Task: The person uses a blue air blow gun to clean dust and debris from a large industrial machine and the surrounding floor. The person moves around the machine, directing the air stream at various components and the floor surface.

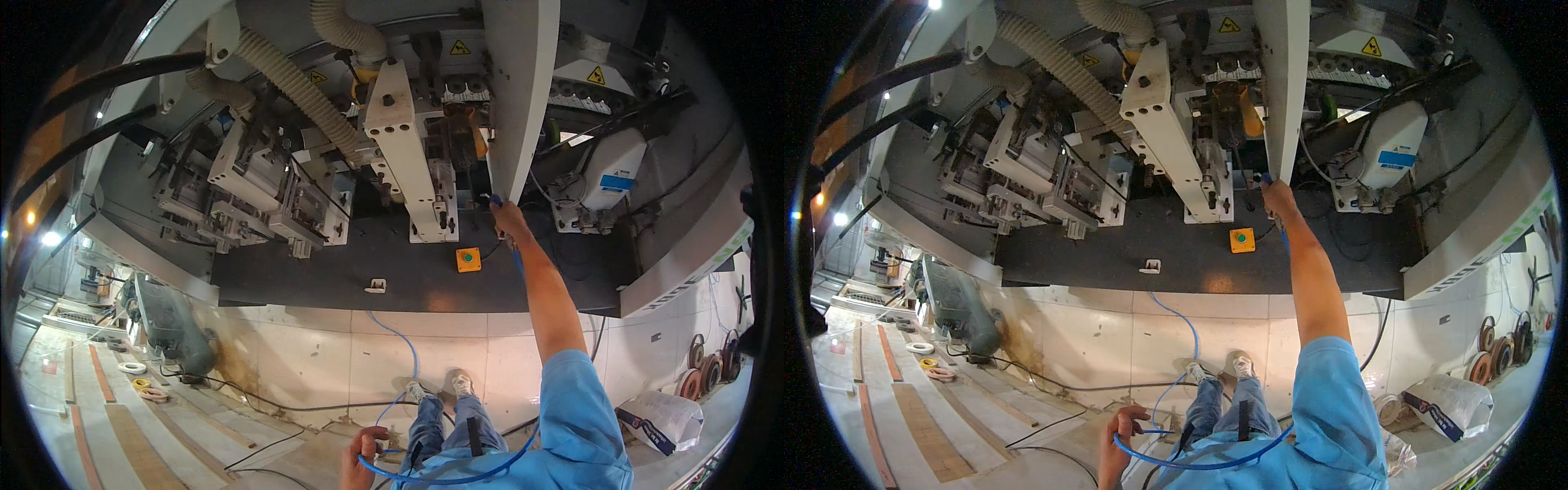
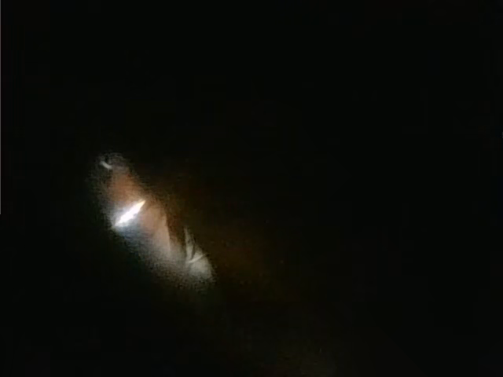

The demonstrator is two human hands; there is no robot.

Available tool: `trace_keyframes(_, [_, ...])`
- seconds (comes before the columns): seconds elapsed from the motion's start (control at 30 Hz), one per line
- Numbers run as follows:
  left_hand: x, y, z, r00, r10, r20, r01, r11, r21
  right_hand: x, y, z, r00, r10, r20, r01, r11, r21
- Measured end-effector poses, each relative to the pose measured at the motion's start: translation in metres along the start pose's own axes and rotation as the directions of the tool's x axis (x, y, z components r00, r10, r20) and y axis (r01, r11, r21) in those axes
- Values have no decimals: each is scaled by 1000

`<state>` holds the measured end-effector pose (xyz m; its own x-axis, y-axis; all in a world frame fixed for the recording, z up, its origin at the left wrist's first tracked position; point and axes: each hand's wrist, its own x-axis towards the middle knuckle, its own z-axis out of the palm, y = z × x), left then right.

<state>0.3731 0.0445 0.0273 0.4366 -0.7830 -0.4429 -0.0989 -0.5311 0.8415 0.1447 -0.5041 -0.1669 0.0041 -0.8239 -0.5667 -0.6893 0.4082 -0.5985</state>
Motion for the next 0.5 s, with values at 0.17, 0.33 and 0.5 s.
trace_keyframes(0.17, [2,7,9,999,1,43,-4,998,66,21,9,20,955,-172,-243,85,940,-331])
trace_keyframes(0.33, [-2,8,11,999,-26,27,23,996,92,53,33,55,825,-440,-354,302,873,-383])
trace_keyframes(0.5, [-2,-4,11,1000,2,14,-2,1000,16,7,53,57,924,-205,-323,284,934,219])
